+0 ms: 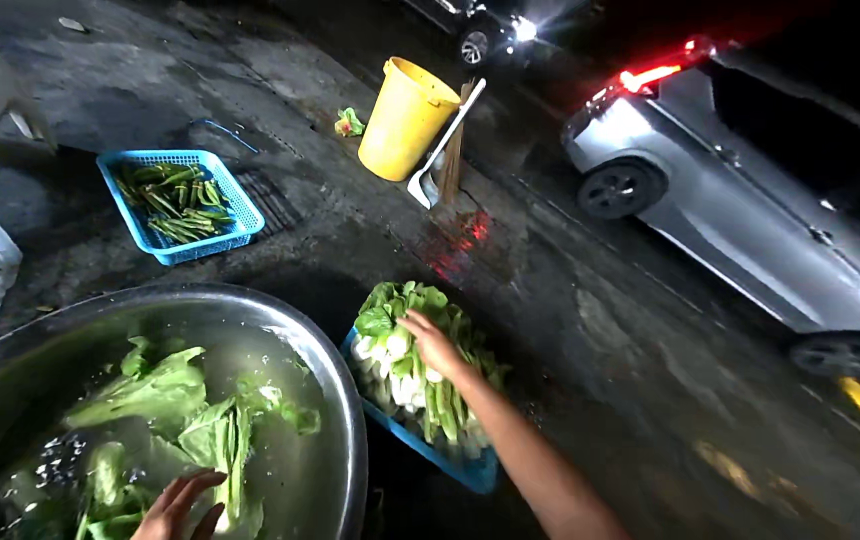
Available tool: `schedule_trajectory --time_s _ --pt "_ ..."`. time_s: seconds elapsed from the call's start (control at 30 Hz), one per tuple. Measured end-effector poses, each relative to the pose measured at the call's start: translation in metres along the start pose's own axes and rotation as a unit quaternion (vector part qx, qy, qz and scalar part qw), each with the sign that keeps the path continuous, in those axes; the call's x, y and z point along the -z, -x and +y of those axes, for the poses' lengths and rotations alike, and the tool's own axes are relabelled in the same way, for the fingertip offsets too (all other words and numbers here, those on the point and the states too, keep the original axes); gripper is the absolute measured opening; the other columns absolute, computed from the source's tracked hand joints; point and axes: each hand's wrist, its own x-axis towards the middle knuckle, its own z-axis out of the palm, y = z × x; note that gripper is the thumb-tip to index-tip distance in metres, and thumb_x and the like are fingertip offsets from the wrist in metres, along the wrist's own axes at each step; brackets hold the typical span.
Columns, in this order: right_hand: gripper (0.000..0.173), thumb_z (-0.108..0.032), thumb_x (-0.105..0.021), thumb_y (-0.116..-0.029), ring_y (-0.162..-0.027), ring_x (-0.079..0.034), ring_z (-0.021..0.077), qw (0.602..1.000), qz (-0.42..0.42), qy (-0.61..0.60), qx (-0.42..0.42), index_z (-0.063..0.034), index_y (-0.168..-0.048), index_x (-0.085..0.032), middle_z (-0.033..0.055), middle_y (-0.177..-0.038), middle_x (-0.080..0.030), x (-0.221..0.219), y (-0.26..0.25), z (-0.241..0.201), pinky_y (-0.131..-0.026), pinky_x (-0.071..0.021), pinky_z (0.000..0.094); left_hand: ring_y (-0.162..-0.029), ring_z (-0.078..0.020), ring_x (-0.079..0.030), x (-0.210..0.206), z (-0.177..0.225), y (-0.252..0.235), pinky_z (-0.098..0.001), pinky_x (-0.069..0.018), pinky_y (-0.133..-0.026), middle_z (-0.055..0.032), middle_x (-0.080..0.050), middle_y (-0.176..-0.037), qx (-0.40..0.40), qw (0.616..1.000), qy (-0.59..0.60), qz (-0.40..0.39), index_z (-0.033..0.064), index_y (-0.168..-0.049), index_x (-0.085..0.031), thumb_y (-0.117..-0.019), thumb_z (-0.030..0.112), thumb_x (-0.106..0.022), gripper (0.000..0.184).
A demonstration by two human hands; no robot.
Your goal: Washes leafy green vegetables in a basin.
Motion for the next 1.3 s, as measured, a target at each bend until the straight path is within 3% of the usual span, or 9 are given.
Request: schedule_trajectory --time_s 0.13,0.3,0.47,0.63,0.73,0.9,1.03,1.2,1.3 --pt "0.035 -0.005 -0.048 -0.1048 -0.133 -0.057 0.0348 0.994 0.012 0.021 -0.102 -0.0055 -0.135 -0.064 0.0183 -0.140 -0.061 0.058 0.011 0.017 -0.113 -0.0432 0.0524 -0.129 -0.0499 -0.055 -0.008 -0.015 -0.003 -0.0613 -0.0427 -0.110 -0.0319 -0.059 -0.135 0.019 0.999 -0.032 -0.027 -0.0081 -0.130 -0.062 -0.1003 0.012 -0.061 0.036" --pt "0.036 -0.015 -0.063 -0.0996 -0.138 -0.050 0.0393 0.981 -0.076 0.095 -0.151 -0.0078 -0.135 -0.065 0.0188 -0.145 -0.057 0.024 0.027 0.038 -0.110 -0.0423 0.0615 -0.133 -0.0467 -0.053 -0.038 -0.017 0.002 -0.0597 -0.0445 -0.109 -0.0261 -0.058 -0.142 0.021 0.993 -0.071 -0.090 -0.0025 -0.131 -0.065 -0.1011 0.011 -0.059 0.033" --pt "0.031 -0.015 -0.053 -0.1049 -0.131 -0.057 0.0423 0.970 -0.043 0.118 -0.210 -0.0020 -0.131 -0.064 0.0214 -0.144 -0.057 -0.008 0.029 0.034 -0.103 -0.0474 0.0628 -0.115 -0.0430 -0.066 -0.067 -0.019 0.038 -0.0591 -0.0548 -0.093 -0.0226 -0.068 -0.125 0.038 0.988 -0.094 -0.118 0.0000 -0.119 -0.071 -0.1021 0.009 -0.055 0.026" --pt "0.028 -0.015 -0.054 -0.1046 -0.128 -0.055 0.0473 0.982 0.163 0.020 -0.092 0.0040 -0.120 -0.067 0.0291 -0.129 -0.063 0.024 0.036 0.020 -0.108 -0.0427 0.0629 -0.117 -0.0413 -0.065 -0.040 -0.035 0.033 -0.0573 -0.0532 -0.097 -0.0234 -0.063 -0.132 0.210 0.972 -0.097 -0.035 0.0023 -0.133 -0.063 -0.1034 0.017 -0.054 0.034" --pt "0.026 -0.012 -0.056 -0.1044 -0.112 -0.066 0.0355 0.972 0.210 -0.101 0.017 0.0076 -0.120 -0.065 0.0256 -0.119 -0.068 0.034 0.034 -0.035 -0.100 -0.0520 0.0502 -0.125 -0.0439 -0.060 -0.024 -0.039 0.016 -0.0583 -0.0496 -0.103 -0.0274 -0.056 -0.141 0.318 0.938 -0.096 -0.095 0.0001 -0.150 -0.041 -0.1072 0.040 -0.050 0.059" --pt "0.061 -0.015 -0.067 -0.0962 -0.143 -0.046 0.0332 0.987 0.003 -0.146 0.068 -0.0073 -0.153 -0.045 0.0204 -0.158 -0.042 -0.040 0.007 -0.159 -0.115 -0.0429 0.0476 -0.128 -0.0440 -0.059 -0.072 -0.053 -0.004 -0.0577 -0.0467 -0.107 -0.0312 -0.055 -0.140 0.374 0.914 0.054 -0.145 0.0007 -0.160 -0.014 -0.0988 0.055 -0.061 0.094" --pt "0.126 -0.033 -0.089 -0.0793 -0.153 -0.024 0.0460 0.961 -0.252 -0.110 -0.026 -0.0149 -0.166 -0.001 0.0276 -0.169 -0.006 -0.152 0.043 -0.215 -0.120 -0.0324 0.0586 -0.133 -0.0423 -0.054 -0.069 -0.078 -0.019 -0.0573 -0.0429 -0.111 -0.0286 -0.054 -0.143 0.351 0.924 0.088 -0.121 0.0007 -0.154 -0.034 -0.0974 0.032 -0.070 0.074" --pt "0.114 -0.035 -0.088 -0.0796 -0.146 -0.040 0.0417 0.936 -0.319 -0.144 -0.036 0.0002 -0.162 -0.018 0.0290 -0.161 -0.033 -0.229 0.084 -0.241 -0.119 -0.0365 0.0546 -0.101 -0.0271 -0.067 -0.049 -0.088 -0.009 -0.0440 -0.0564 -0.088 -0.0201 -0.065 -0.119 0.331 0.874 0.355 -0.009 0.0009 -0.148 -0.039 -0.1040 0.027 -0.061 0.056" --pt "0.079 -0.033 -0.083 -0.0855 -0.128 -0.060 0.0353 0.915 -0.325 -0.238 -0.012 0.0025 -0.147 -0.048 0.0255 -0.139 -0.059 -0.261 0.086 -0.244 -0.110 -0.0474 0.0520 -0.114 -0.0327 -0.063 -0.048 -0.076 -0.017 -0.0488 -0.0522 -0.097 -0.0247 -0.060 -0.131 0.347 0.849 0.399 -0.026 0.0029 -0.154 -0.034 -0.1084 0.045 -0.047 0.063"
